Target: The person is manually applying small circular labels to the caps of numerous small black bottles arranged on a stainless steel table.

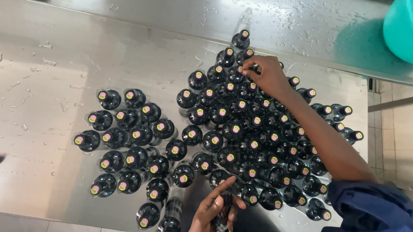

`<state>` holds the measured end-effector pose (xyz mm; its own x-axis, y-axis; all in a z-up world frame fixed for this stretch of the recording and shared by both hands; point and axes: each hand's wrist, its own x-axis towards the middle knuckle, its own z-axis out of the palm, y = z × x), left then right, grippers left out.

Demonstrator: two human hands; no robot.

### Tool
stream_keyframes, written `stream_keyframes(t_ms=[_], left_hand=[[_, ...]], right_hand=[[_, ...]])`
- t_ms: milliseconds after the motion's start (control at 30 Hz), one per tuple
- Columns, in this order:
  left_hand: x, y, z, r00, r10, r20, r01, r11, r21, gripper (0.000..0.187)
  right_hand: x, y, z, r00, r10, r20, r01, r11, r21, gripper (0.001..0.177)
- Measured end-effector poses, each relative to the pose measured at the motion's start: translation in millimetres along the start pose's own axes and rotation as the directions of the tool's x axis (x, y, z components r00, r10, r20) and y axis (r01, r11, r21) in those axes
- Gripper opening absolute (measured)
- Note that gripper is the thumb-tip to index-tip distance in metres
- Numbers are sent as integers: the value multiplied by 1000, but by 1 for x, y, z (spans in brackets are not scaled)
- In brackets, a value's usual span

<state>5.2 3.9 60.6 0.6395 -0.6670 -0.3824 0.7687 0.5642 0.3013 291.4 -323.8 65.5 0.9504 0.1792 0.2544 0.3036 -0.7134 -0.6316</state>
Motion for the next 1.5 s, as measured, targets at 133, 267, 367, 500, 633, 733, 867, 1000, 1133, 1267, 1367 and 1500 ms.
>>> stream_keyframes(t_ms=[133,267,367,500,633,733,867,1000,1133,1267,1367,1500], left_hand=[[5,0,3,999,-27,-23,28,999,34,80],[9,0,4,997,-34,-74,28,996,-81,84],[10,3,4,991,-64,-120,51,993,-106,82],[7,12,15,991,-62,-122,55,997,-58,77],[7,21,22,991,-15,-136,10,999,-37,80],[3,23,23,984,-19,-176,11,999,-49,91],[-1,22,24,1000,19,-4,-18,993,113,74],[2,19,33,996,31,88,-52,967,249,56],[2,11,29,995,-95,-8,95,975,200,71],[4,6,24,998,-44,33,39,990,135,76],[5,6,23,999,-50,-2,50,995,87,81],[2,8,26,1000,-11,-9,12,996,92,85]], right_hand=[[-4,32,7,989,64,135,-43,987,-154,14],[4,21,1,973,66,223,-16,975,-221,19],[8,16,0,943,150,296,-76,965,-250,25],[10,-6,-6,908,204,366,-59,927,-370,28],[-26,-46,-12,958,-101,270,242,791,-562,41],[-72,-146,-23,841,261,474,-215,965,-150,39],[-140,-188,-2,637,119,762,-387,904,182,42],[-170,-197,3,679,162,716,-466,849,250,11],[-177,-190,0,730,230,644,-503,818,279,25],[-171,-177,-5,760,143,635,-472,793,386,30],[-153,-154,-9,833,130,538,-389,829,402,22],[-102,-81,-12,1000,17,-5,-15,969,246,12]])
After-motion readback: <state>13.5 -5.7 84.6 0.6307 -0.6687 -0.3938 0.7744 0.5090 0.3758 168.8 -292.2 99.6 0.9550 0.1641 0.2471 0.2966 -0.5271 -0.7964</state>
